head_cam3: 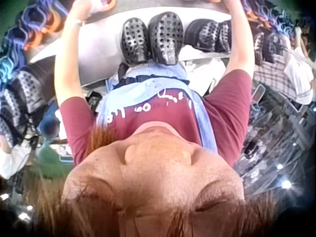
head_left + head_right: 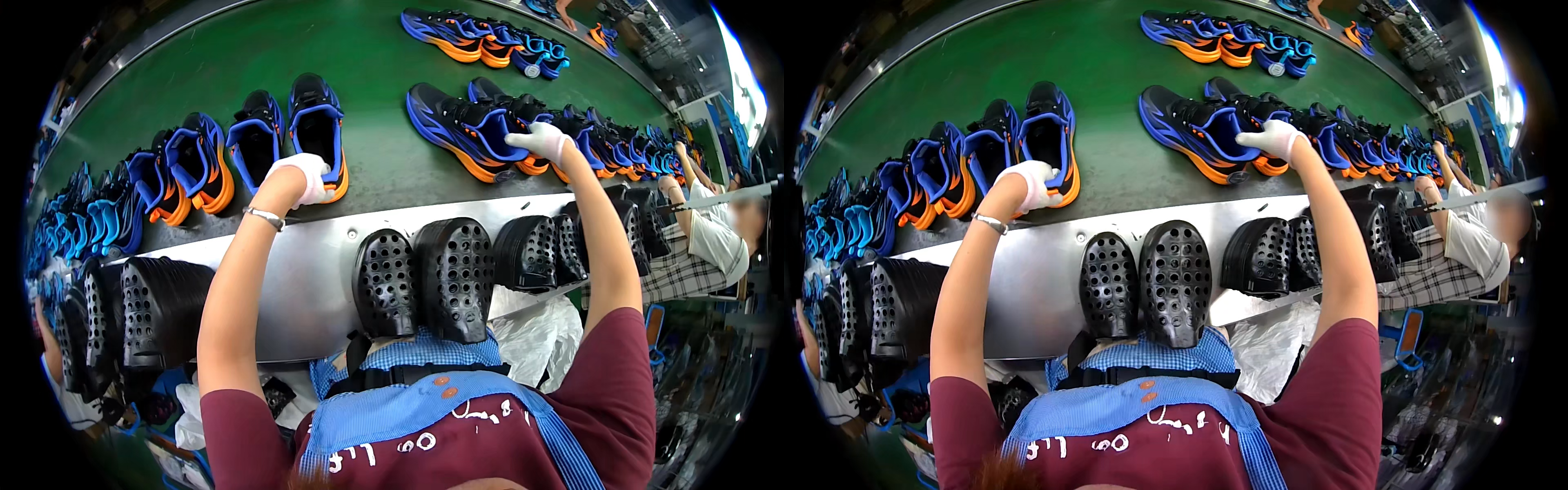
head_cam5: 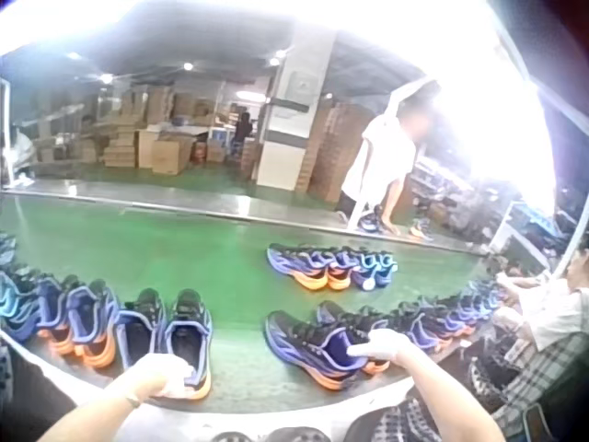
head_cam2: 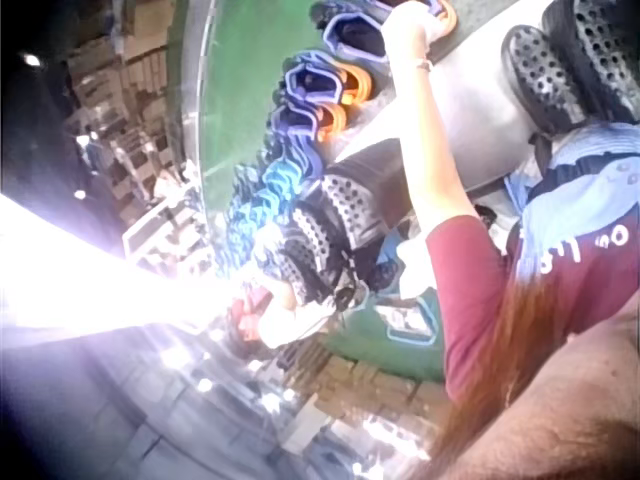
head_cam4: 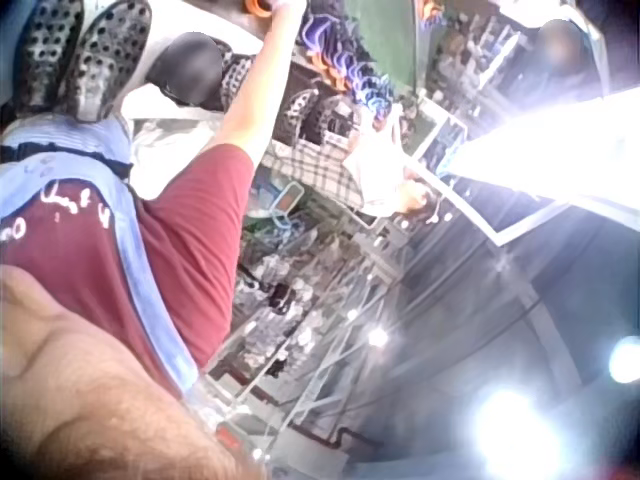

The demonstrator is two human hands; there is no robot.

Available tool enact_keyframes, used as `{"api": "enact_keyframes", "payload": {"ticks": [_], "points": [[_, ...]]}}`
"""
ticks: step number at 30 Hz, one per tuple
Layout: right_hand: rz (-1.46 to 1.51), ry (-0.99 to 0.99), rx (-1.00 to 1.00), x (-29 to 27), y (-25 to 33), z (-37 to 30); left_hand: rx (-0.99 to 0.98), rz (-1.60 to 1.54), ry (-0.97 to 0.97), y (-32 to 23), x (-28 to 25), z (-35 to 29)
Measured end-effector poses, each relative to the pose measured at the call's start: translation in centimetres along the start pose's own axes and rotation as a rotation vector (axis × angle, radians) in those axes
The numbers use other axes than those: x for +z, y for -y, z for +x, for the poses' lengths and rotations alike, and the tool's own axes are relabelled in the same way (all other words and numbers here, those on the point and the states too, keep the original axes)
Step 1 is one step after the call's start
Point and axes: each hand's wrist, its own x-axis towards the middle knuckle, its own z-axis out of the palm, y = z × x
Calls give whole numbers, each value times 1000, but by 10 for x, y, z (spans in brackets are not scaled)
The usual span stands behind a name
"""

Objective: The person takes a black plastic shoe component from a stack, places it onto a blue and black shoe on a conveyor belt, and presses it down by hand. The person repeats this process for several shoes moving along the assembly line.

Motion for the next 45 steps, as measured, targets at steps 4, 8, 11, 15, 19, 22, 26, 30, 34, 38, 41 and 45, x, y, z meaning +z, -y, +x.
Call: {"api": "enact_keyframes", "payload": {"ticks": [4,8,11,15,19,22,26,30,34,38,41,45], "points": [[-171,-102,-107,36,46,21,-68,-150,93,-10,-22,-21],[-88,-26,-241,53,114,12,89,-36,-42,8,-10,-13],[-34,-88,-313,70,139,13,184,-31,-124,13,-25,-29],[25,-75,-330,70,143,20,392,-159,-318,18,-68,-44],[-8,-27,-285,68,131,22,29,242,-52,-12,-63,-1],[82,-86,-310,84,113,29,36,349,101,-12,-34,39],[47,-36,-297,90,136,24,12,231,117,21,11,85],[13,-28,-240,104,132,35,-64,99,14,19,14,91],[94,-70,-338,99,143,36,-74,-18,-200,35,9,86],[210,-333,-440,99,128,37,81,282,65,1,-51,24],[136,-181,-357,100,140,35,212,29,-290,34,-67,-31],[133,-52,-314,93,147,32,-82,228,-321,75,-65,-51]]}}
